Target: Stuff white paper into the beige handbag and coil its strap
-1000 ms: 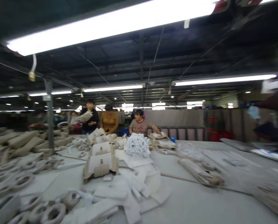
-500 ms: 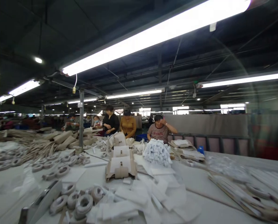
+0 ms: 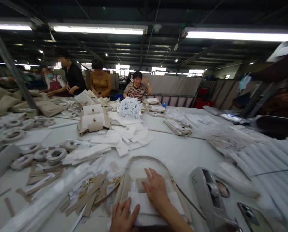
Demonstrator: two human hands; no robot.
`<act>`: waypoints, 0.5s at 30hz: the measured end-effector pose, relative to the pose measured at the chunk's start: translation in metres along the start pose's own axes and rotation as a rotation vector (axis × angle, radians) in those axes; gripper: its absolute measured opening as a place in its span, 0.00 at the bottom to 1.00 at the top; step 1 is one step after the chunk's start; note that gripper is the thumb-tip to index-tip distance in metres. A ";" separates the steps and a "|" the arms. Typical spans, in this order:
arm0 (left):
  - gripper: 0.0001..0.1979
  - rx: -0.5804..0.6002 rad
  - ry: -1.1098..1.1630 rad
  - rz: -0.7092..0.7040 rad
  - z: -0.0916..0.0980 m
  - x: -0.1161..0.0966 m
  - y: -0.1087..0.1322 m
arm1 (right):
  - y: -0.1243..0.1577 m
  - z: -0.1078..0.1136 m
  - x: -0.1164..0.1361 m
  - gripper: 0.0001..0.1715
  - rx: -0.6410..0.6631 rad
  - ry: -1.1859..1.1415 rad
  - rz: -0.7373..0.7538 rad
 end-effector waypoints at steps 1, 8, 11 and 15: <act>0.39 -0.014 -0.017 0.003 0.001 0.002 0.002 | 0.007 0.013 -0.033 0.27 -0.030 -0.001 -0.077; 0.44 -0.059 -0.014 0.211 0.004 0.034 0.024 | 0.087 -0.002 -0.185 0.43 0.145 -0.396 -0.622; 0.43 -0.078 0.013 0.108 0.008 0.031 0.020 | 0.097 -0.011 -0.181 0.48 0.163 -0.503 -0.712; 0.40 -0.085 0.016 0.068 0.018 0.035 0.013 | 0.098 -0.009 -0.176 0.49 0.162 -0.459 -0.714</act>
Point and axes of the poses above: each hand's wrist, its own y-axis away from the middle knuckle, its own z-axis out of the back of the hand, x = y × z, the point moved 10 cm from there along -y, towards the middle knuckle, and after that the axes turned 7 degrees about -z, right-handed, at the moved point
